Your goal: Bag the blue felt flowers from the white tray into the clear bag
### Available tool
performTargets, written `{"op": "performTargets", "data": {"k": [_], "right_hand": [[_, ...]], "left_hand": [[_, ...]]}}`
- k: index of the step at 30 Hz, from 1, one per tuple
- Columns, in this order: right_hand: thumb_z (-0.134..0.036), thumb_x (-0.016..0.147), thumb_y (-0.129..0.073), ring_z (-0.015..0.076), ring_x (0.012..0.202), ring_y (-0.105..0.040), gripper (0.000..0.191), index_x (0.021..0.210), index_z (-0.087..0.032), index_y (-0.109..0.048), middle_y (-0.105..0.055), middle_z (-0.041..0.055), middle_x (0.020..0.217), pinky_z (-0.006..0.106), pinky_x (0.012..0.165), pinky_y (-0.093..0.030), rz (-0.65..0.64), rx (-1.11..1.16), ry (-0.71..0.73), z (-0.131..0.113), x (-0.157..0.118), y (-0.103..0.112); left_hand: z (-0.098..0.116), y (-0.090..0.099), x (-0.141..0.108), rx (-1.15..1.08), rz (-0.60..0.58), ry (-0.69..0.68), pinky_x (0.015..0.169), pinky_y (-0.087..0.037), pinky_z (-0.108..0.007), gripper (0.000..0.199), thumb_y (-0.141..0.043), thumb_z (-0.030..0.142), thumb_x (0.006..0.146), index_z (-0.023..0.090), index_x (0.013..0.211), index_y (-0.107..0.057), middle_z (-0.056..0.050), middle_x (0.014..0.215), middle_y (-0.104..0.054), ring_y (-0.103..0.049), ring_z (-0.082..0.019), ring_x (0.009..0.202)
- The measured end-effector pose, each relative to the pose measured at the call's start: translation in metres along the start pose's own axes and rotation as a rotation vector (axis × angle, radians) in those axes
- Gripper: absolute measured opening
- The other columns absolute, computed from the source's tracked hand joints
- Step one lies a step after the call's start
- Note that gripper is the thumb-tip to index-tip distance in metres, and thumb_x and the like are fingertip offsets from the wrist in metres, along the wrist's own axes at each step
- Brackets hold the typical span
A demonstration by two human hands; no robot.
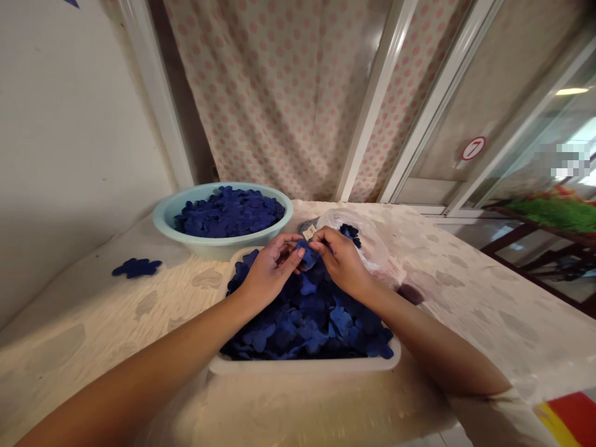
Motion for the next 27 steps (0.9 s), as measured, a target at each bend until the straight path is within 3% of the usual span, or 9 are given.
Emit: {"op": "performTargets", "data": {"k": [8, 14, 17, 20, 23, 27], "right_hand": [[-0.024, 0.085, -0.046, 0.0095, 0.054, -0.045, 0.013, 0.073, -0.02, -0.044, -0.049, -0.003, 0.061, 0.022, 0.051, -0.035, 0.053, 0.06, -0.098, 0.01, -0.002, 0.003], [-0.033, 0.089, -0.039, 0.0099, 0.046, -0.046, 0.016, 0.078, -0.022, -0.038, -0.046, -0.0054, 0.055, 0.022, 0.046, -0.037, 0.093, 0.26, -0.228, 0.024, -0.006, 0.006], [-0.036, 0.091, -0.033, 0.0103, 0.045, -0.045, 0.019, 0.078, -0.022, -0.036, -0.045, -0.0054, 0.053, 0.023, 0.047, -0.037, 0.093, 0.204, -0.272, 0.03, -0.007, 0.006], [-0.033, 0.088, -0.041, 0.0115, 0.059, -0.048, 0.015, 0.08, -0.021, -0.039, -0.048, -0.0015, 0.067, 0.025, 0.057, -0.039, 0.114, 0.028, -0.187, 0.02, -0.005, 0.01], [-0.032, 0.088, -0.042, 0.0131, 0.072, -0.048, 0.012, 0.087, -0.019, -0.042, -0.049, 0.0017, 0.08, 0.027, 0.066, -0.04, 0.073, 0.001, -0.077, 0.005, -0.004, 0.008], [-0.033, 0.083, -0.051, 0.0128, 0.07, -0.047, 0.016, 0.078, -0.019, -0.045, -0.049, 0.0006, 0.075, 0.025, 0.064, -0.038, -0.038, -0.005, 0.01, -0.006, -0.002, -0.003]], "left_hand": [[-0.008, -0.008, 0.0, -0.042, -0.068, 0.072, 0.059, -0.048, -0.025, 0.027, -0.056, 0.03, 0.078, 0.017, 0.101, -0.05, 0.002, 0.072, -0.056, -0.057, -0.011, 0.06], [-0.007, -0.006, -0.001, -0.011, -0.049, 0.058, 0.055, -0.046, -0.023, 0.017, -0.054, 0.026, 0.078, 0.018, 0.091, -0.048, 0.003, 0.071, -0.054, -0.054, -0.009, 0.054], [-0.009, 0.001, 0.0, 0.013, 0.002, 0.066, 0.053, -0.045, -0.023, 0.015, -0.051, 0.023, 0.078, 0.019, 0.092, -0.047, 0.003, 0.072, -0.053, -0.054, -0.009, 0.052], [-0.01, 0.008, 0.001, 0.019, 0.063, 0.072, 0.052, -0.044, -0.022, 0.017, -0.049, 0.021, 0.079, 0.019, 0.096, -0.047, 0.004, 0.07, -0.051, -0.053, -0.008, 0.051], [-0.008, 0.008, 0.001, 0.036, 0.062, 0.046, 0.052, -0.044, -0.021, 0.017, -0.049, 0.022, 0.079, 0.018, 0.095, -0.047, 0.004, 0.069, -0.05, -0.052, -0.008, 0.052], [-0.005, 0.002, 0.0, 0.053, 0.004, -0.003, 0.055, -0.043, -0.021, 0.017, -0.051, 0.022, 0.078, 0.018, 0.094, -0.047, 0.004, 0.07, -0.05, -0.052, -0.008, 0.054]]}}
Point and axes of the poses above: each hand's wrist, its own x-axis towards the middle knuckle, its own y-axis out of the back of the hand, z = x × y, the point moved 10 cm from there along x, towards the middle knuckle
